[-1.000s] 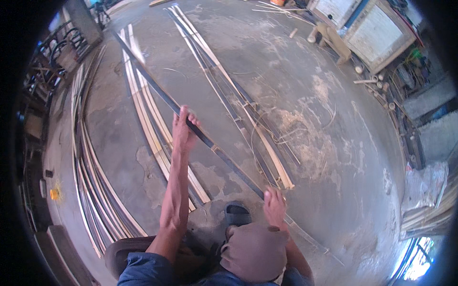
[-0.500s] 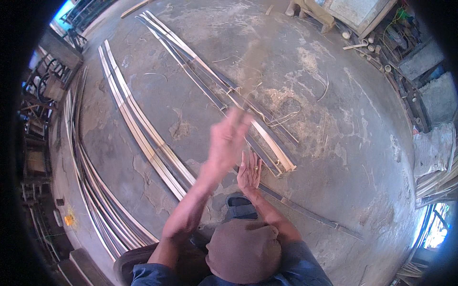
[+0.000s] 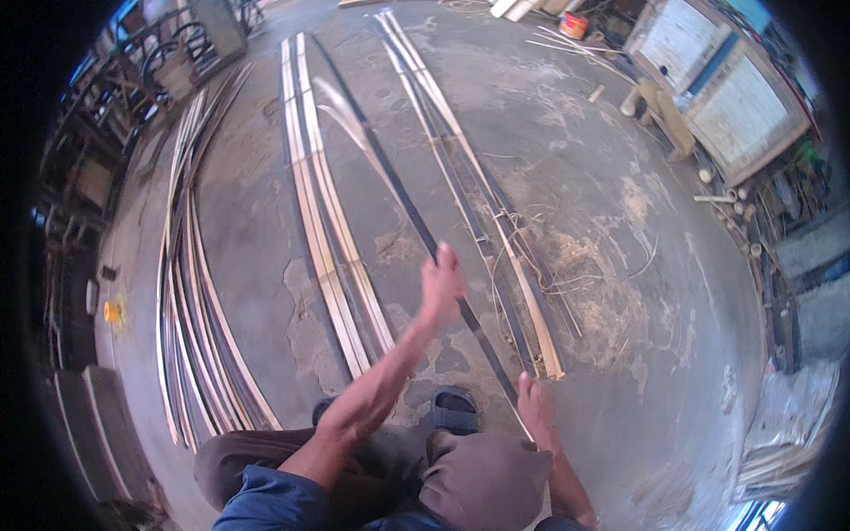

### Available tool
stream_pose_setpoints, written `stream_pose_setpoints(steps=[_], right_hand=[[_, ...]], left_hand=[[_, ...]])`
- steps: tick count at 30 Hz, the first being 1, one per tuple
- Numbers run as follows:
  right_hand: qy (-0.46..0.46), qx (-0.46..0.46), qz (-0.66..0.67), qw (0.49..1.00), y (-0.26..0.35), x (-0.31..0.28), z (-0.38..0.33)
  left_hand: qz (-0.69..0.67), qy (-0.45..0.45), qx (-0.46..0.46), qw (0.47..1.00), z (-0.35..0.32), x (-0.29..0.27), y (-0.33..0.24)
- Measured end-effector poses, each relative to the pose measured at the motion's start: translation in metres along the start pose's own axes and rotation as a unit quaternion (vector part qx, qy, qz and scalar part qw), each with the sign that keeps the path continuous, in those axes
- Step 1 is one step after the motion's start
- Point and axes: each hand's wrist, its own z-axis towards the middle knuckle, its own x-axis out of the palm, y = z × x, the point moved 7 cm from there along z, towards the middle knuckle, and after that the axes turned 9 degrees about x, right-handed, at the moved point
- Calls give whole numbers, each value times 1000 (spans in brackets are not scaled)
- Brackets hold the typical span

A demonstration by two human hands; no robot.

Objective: The person sits on the floor and repeatedly picks up long, thin wooden strips, inspects them, and places them into a growing stack. The person handles the strips one at a time, occasionally adjusting the pile before continuing to sort more pieces.

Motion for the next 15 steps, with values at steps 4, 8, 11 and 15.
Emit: stream_pose_setpoints(steps=[4,8,11,15], right_hand=[[-14,-126,56,990,128,-28,32],[4,-146,114,983,226,3,90],[51,-77,76,993,224,12,101],[-16,-79,77,994,182,5,69]], left_hand=[[-31,-6,-46,998,-71,2,79],[-37,71,-26,996,-133,34,124],[52,160,100,981,-158,42,114],[65,139,77,985,-101,-41,127]])
